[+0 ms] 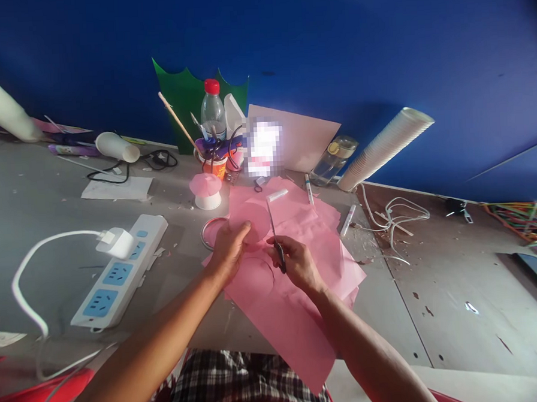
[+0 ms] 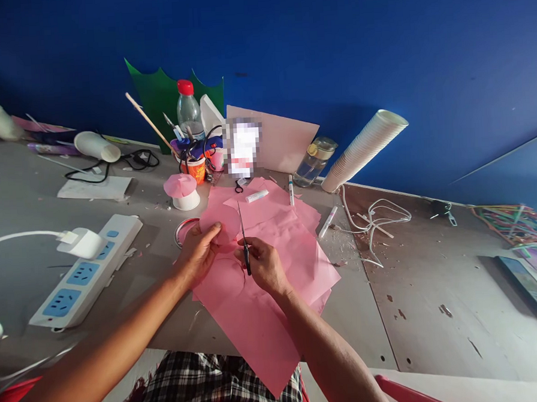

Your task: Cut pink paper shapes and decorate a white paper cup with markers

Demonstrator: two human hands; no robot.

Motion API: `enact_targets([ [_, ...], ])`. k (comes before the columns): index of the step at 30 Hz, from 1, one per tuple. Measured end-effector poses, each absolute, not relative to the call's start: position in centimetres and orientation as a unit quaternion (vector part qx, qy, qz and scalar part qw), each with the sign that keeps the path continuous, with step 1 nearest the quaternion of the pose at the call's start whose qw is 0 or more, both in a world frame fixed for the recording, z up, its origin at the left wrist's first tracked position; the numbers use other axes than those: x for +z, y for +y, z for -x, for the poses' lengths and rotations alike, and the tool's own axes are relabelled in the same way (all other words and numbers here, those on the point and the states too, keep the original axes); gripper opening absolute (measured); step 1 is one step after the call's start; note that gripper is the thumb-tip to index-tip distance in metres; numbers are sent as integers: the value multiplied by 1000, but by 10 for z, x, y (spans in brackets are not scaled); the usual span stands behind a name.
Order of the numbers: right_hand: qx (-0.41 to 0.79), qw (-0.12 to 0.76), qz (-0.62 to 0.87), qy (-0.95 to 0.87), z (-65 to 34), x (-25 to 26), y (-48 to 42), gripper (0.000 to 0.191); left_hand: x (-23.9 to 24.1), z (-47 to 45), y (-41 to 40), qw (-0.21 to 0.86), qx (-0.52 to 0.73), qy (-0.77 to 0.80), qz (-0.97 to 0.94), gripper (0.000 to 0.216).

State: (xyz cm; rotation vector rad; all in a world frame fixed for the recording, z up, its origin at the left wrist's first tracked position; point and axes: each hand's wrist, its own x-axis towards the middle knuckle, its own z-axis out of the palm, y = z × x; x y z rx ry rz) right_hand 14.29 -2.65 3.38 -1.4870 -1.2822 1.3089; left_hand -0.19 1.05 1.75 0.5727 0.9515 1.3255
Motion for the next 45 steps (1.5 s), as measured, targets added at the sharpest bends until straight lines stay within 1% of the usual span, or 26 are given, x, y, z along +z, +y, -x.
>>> enact_targets([
  [4,466,392,613,-503,-151,32,-22,35,17,3,11,667,578,402,-242,19],
  [8,335,370,674,-544,-166,27,-13,34,17,4,13,686,578,381,-223,27],
  [13,129,284,709,-633,-177,21,-7,33,19,4,13,709,574,356,-203,26],
  [15,69,231,719,-652,-178,19,-8,38,19,4,13,716,574,346,-198,25],
  [18,23,159,729,-665,-179,18,-10,49,20,4,13,730,565,331,-199,26],
  [21,9,128,732,-669,-179,20,-11,56,21,5,12,740,552,321,-212,27],
  [25,28,116,728,-675,-178,28,-11,54,22,4,11,749,534,317,-233,28],
  [30,59,100,733,-670,-179,32,-8,53,15,5,10,732,529,347,-252,23],
  [34,69,127,727,-672,-183,29,-5,46,14,6,8,736,476,372,-305,27],
  [37,71,153,722,-671,-185,27,-4,46,17,5,8,733,468,374,-321,27],
  [42,44,228,710,-664,-184,28,-3,43,14,2,8,722,485,374,-322,31],
  [45,70,269,702,-656,-186,24,-1,39,13,3,10,698,517,374,-327,26],
])
